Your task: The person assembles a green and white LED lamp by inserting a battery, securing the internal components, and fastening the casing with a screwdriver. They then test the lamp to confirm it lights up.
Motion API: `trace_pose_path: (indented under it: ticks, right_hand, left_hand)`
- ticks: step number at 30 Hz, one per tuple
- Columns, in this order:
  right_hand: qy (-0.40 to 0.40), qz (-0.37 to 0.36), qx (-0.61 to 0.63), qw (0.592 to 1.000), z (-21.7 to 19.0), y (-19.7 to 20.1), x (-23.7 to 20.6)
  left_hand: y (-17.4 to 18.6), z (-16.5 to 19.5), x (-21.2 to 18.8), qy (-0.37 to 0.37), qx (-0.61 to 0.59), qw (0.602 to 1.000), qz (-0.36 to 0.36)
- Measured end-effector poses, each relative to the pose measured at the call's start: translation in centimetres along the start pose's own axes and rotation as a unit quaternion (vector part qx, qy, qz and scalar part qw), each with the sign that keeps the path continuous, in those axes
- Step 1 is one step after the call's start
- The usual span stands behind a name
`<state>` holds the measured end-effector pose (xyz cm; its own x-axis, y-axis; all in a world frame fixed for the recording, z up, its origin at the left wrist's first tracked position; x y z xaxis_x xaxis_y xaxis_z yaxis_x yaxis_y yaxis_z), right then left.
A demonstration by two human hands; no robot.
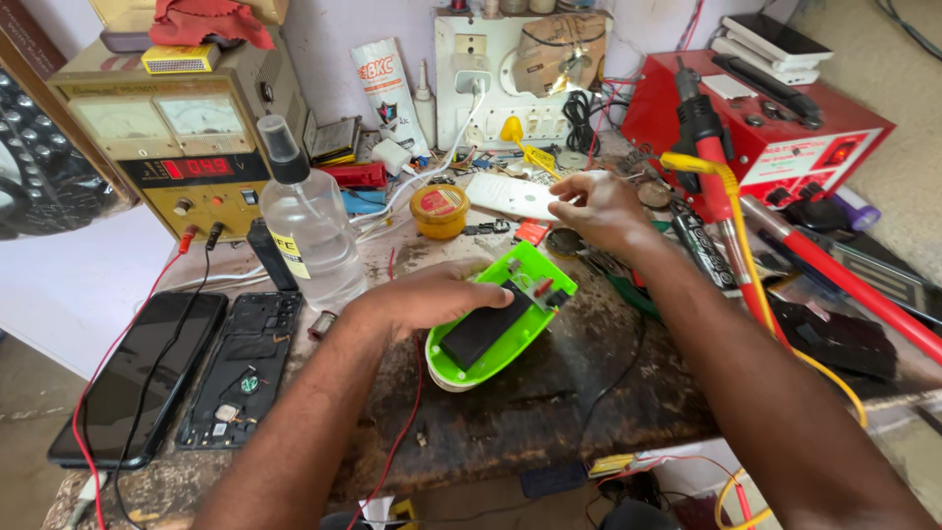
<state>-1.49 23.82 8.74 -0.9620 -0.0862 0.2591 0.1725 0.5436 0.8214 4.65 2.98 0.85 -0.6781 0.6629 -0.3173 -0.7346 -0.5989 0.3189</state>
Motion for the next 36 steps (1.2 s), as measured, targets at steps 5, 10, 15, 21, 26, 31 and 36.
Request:
trace_pose_path:
  ticks: [5,10,15,21,26,31,36]
  right_hand:
    - [0.093,0.022,-0.055,0.994,-3.4,-1.8,3.2]
    - [0.082,-0.015,-0.093,0.992,-4.0,-4.4,5.9]
    - [0.081,-0.026,-0.117,0.989,-3.4,-5.1,6.4]
    - [0.132,-0.162,-0.099,0.973,-3.2,-6.5,3.8]
    - [0.042,-0.063,-0.070,0.995,-1.7,-4.1,4.5]
    - [0.053,-0.138,-0.111,0.983,-1.2,-4.4,6.2]
    - [0.025,-0.170,-0.151,0.973,-1.4,-4.5,6.9]
  left_hand:
    - [1.0,1.6,-0.3,-0.082,0.037,0.996,0.001]
    - [2.7,2.1,-1.3,-0.088,0.148,0.984,0.053]
    - [2.7,1.8,-1.1,-0.083,0.200,0.975,0.051]
    - [2.5,2.0,-1.1,-0.147,0.234,0.960,0.048]
    - [2.3,2.4,-1.6,-0.136,0.178,0.974,0.036]
    - [2.4,2.6,-2.5,-0.111,0.194,0.974,0.021]
    - [2.2,2.3,-2.4,-0.111,0.231,0.967,0.017]
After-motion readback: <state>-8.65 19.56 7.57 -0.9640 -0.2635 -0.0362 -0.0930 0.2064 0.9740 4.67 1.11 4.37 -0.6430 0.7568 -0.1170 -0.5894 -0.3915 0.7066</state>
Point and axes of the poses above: each hand's wrist, its own x-axis towards the middle knuckle, its own y-axis out of the back of the hand, z = x × y, the point moved 8 cm from there along x, towards the middle knuckle, and after that the axes turned 6 degrees about -z, right-handed, at the moved point
